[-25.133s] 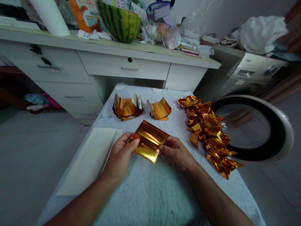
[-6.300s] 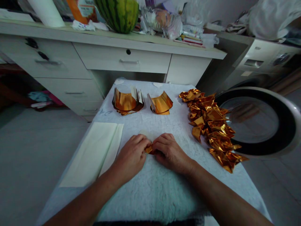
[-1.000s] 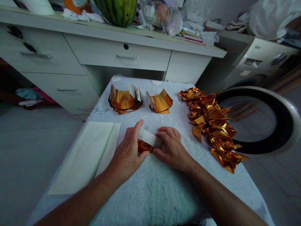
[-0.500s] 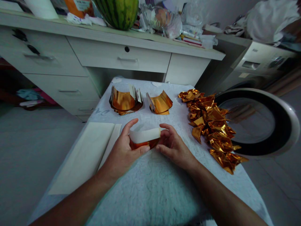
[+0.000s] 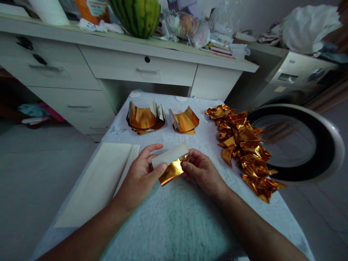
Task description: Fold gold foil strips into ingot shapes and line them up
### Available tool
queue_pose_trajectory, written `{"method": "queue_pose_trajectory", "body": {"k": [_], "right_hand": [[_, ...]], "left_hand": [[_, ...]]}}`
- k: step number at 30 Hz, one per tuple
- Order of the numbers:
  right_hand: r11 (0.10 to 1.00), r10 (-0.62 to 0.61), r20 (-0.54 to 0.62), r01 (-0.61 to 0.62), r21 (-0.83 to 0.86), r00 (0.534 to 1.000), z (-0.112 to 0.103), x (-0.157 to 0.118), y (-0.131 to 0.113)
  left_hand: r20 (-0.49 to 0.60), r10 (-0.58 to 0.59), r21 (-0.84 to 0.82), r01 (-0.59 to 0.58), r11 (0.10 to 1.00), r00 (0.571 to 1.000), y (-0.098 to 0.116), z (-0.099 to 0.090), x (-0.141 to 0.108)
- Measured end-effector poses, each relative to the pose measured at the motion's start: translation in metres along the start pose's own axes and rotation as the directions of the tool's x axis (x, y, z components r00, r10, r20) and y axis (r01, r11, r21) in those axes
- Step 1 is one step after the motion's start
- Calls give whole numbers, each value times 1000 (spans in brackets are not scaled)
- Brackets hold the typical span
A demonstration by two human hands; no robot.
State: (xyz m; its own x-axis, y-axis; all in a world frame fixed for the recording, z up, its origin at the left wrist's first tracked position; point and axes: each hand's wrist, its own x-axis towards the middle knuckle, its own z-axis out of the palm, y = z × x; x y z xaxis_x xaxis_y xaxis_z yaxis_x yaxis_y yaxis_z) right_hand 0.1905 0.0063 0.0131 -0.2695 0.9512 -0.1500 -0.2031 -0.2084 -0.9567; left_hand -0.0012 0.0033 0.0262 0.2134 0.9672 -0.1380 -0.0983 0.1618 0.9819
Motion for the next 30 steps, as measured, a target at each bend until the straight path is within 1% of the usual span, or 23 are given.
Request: {"method": "queue_pose_trajectory", "body": {"k": [3,5,7,8,9,10,11,13,15,16,18,19,21,24,26,28,30], "right_hand": [[998,-55,-97,58,36,994,0,2,2],[996,-80,-135,83,19,988,-1,2,3],[996,-85,-130,83,-20,988,-2,3,3],[996,-82,-115,78,-40,990,-2,2,2],[996,-79,-96,74,-58,992,-2,2,1],[995,-78,-77,72,-74,994,-2,2,0],[993,-79,-57,73,-91,995,-2,2,0],[986,-94,-24,90,-138,995,-2,2,0],[966,-124,0,121,-228,992,-3,3,2],[949,-139,8,136,-285,990,-3,3,3],[895,-169,16,160,-416,985,-4,3,6],[855,-185,15,168,-490,983,-5,3,6],[745,-220,12,176,-643,975,-5,3,6],[529,-261,44,182,-829,964,-5,3,4],[414,-261,83,189,-890,962,-5,4,3],[346,-261,111,200,-917,959,-5,5,4],[316,-267,140,224,-922,953,-6,5,6]], "left_hand": [[77,-33,69,27,997,996,-1,2,-1],[123,-35,125,20,992,992,-3,2,-1],[126,-2,218,-26,976,992,-5,2,-1],[105,55,288,-83,954,993,-6,1,0],[68,132,372,-148,916,989,-7,0,0],[12,232,476,-210,854,973,-7,-1,0],[4,319,565,-266,781,948,-7,-2,0],[58,430,654,-360,665,901,-6,-4,-1],[152,488,695,-445,565,859,-6,-4,-2],[216,497,708,-485,513,841,-6,-3,-1],[326,498,706,-557,437,804,-9,-2,0],[374,472,703,-576,417,798,-11,-1,1],[432,425,705,-592,391,795,-16,0,4],[464,322,739,-561,372,825,-21,1,6],[470,262,767,-536,352,843,-22,1,6],[471,232,787,-524,325,851,-22,2,6],[477,216,797,-523,302,852,-21,2,7]]}}
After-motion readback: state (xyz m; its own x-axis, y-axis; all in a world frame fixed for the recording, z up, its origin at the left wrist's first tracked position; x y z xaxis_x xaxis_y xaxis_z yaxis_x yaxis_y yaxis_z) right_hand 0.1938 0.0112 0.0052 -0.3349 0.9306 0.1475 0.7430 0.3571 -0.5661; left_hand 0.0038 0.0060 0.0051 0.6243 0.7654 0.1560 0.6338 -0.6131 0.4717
